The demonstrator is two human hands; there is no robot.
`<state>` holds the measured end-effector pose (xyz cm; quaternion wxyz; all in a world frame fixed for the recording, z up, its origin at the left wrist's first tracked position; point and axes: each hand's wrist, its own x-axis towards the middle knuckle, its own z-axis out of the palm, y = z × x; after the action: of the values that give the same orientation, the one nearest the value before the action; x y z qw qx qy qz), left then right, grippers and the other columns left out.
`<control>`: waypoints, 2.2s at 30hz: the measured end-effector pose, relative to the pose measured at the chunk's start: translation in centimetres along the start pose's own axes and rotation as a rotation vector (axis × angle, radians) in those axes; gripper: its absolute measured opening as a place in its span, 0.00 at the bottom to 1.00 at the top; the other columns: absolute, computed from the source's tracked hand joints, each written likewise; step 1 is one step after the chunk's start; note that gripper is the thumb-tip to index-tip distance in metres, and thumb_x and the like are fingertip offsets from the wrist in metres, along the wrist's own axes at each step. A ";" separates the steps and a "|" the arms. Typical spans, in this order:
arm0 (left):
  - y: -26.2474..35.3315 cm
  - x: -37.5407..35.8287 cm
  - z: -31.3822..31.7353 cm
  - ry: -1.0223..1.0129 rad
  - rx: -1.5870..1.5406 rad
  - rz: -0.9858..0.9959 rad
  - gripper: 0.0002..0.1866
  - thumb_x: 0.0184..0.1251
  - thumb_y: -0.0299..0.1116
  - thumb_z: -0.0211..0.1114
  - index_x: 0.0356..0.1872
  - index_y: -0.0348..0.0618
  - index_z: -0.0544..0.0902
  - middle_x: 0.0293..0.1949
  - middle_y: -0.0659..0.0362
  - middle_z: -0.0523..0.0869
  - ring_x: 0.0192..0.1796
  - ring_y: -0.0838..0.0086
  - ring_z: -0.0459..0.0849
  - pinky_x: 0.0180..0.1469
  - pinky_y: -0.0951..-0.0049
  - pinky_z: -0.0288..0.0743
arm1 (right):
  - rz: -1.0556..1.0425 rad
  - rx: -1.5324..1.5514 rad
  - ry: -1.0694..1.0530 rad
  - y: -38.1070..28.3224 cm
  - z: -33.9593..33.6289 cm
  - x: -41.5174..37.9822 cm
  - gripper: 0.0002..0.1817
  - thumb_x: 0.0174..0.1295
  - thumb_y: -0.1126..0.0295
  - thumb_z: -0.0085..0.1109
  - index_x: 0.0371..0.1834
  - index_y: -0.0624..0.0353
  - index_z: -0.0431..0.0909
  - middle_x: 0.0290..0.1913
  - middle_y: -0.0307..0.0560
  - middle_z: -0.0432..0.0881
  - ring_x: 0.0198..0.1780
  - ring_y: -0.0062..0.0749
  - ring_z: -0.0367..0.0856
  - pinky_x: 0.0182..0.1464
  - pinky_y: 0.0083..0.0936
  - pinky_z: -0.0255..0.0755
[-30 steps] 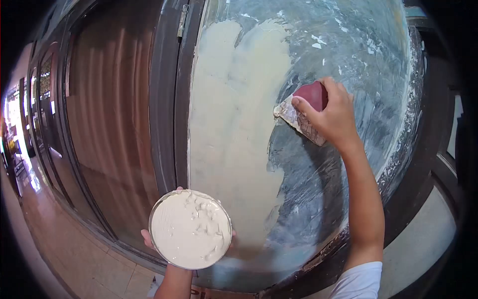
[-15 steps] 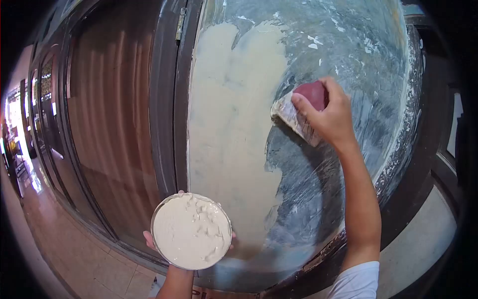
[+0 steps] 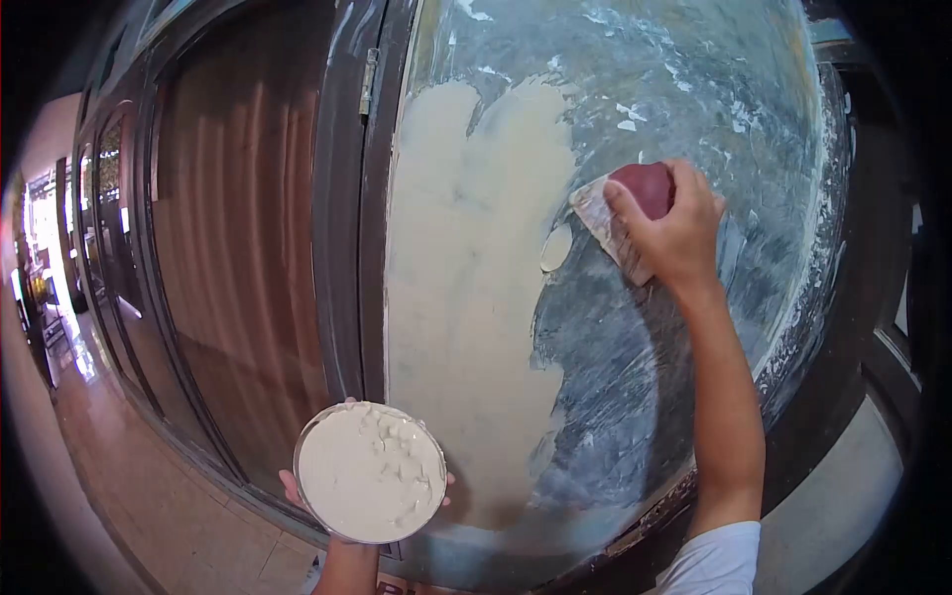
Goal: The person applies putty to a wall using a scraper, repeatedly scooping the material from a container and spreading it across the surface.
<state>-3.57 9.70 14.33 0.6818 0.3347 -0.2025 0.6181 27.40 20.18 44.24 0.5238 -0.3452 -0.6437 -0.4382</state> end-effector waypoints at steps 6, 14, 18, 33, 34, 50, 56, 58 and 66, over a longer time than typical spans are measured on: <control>1.0 -0.9 0.6 0.013 0.064 0.034 0.60 0.48 0.86 0.63 0.83 0.74 0.59 0.78 0.36 0.64 0.67 0.13 0.68 0.57 0.10 0.72 | -0.206 -0.005 -0.075 -1.8 0.1 -2.0 0.31 0.55 0.41 0.77 0.49 0.54 0.82 0.41 0.50 0.82 0.44 0.47 0.79 0.53 0.44 0.62; 0.7 -1.3 1.7 0.136 0.045 0.120 0.58 0.53 0.86 0.60 0.82 0.65 0.62 0.73 0.33 0.70 0.56 0.11 0.76 0.45 0.15 0.80 | -0.147 0.007 -0.168 -2.2 -0.2 -1.7 0.31 0.56 0.39 0.74 0.46 0.56 0.83 0.44 0.52 0.81 0.49 0.47 0.77 0.58 0.47 0.62; 1.7 -1.7 0.9 0.006 0.135 0.011 0.59 0.49 0.85 0.64 0.83 0.74 0.60 0.79 0.37 0.64 0.68 0.12 0.67 0.57 0.10 0.70 | 0.029 -0.013 -0.054 -0.5 0.2 0.4 0.30 0.56 0.39 0.75 0.45 0.55 0.82 0.42 0.50 0.80 0.48 0.46 0.77 0.58 0.46 0.61; 3.1 -1.2 1.5 0.011 0.082 0.081 0.57 0.50 0.85 0.64 0.82 0.74 0.62 0.77 0.35 0.67 0.63 0.11 0.70 0.54 0.13 0.75 | -0.070 0.034 -0.062 -1.5 -0.2 -2.1 0.29 0.54 0.42 0.78 0.45 0.55 0.82 0.41 0.49 0.81 0.47 0.45 0.78 0.58 0.45 0.64; 3.2 -1.1 1.6 0.002 0.100 0.072 0.58 0.49 0.85 0.64 0.82 0.74 0.62 0.77 0.35 0.66 0.63 0.10 0.70 0.54 0.13 0.75 | -0.073 0.033 -0.060 -2.0 -0.1 -2.2 0.29 0.54 0.42 0.78 0.45 0.55 0.82 0.41 0.49 0.81 0.47 0.45 0.78 0.58 0.45 0.64; 4.1 -1.4 1.4 -0.004 0.111 0.098 0.61 0.49 0.86 0.65 0.83 0.71 0.59 0.78 0.34 0.64 0.64 0.09 0.68 0.56 0.12 0.73 | 0.207 -0.075 0.047 -0.2 -0.2 2.2 0.32 0.54 0.38 0.76 0.46 0.56 0.84 0.43 0.53 0.85 0.47 0.49 0.81 0.57 0.45 0.64; 4.1 -1.2 1.6 -0.019 0.103 0.088 0.61 0.48 0.85 0.65 0.83 0.70 0.59 0.78 0.35 0.64 0.64 0.09 0.68 0.57 0.11 0.72 | -0.123 -0.047 -0.256 -3.6 -0.6 -3.1 0.30 0.56 0.39 0.75 0.45 0.55 0.82 0.41 0.51 0.84 0.46 0.46 0.80 0.55 0.46 0.63; 3.9 -0.9 2.0 -0.012 0.084 0.097 0.61 0.49 0.85 0.65 0.83 0.70 0.59 0.78 0.35 0.64 0.64 0.09 0.69 0.56 0.11 0.72 | -0.012 -0.063 -0.134 -2.4 -0.2 -1.2 0.30 0.56 0.39 0.75 0.45 0.55 0.82 0.42 0.51 0.84 0.46 0.46 0.80 0.55 0.46 0.64; 3.9 -1.2 1.7 -0.062 0.177 0.089 0.59 0.51 0.85 0.62 0.84 0.73 0.57 0.78 0.34 0.64 0.64 0.10 0.69 0.56 0.11 0.72 | -0.132 -0.051 -0.207 -2.7 -0.5 -3.8 0.31 0.56 0.39 0.76 0.44 0.56 0.83 0.44 0.51 0.84 0.46 0.48 0.80 0.55 0.46 0.64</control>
<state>-7.32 7.73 15.49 0.6150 0.4033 -0.1830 0.6524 25.99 18.74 39.98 0.4157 -0.3589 -0.7042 -0.4500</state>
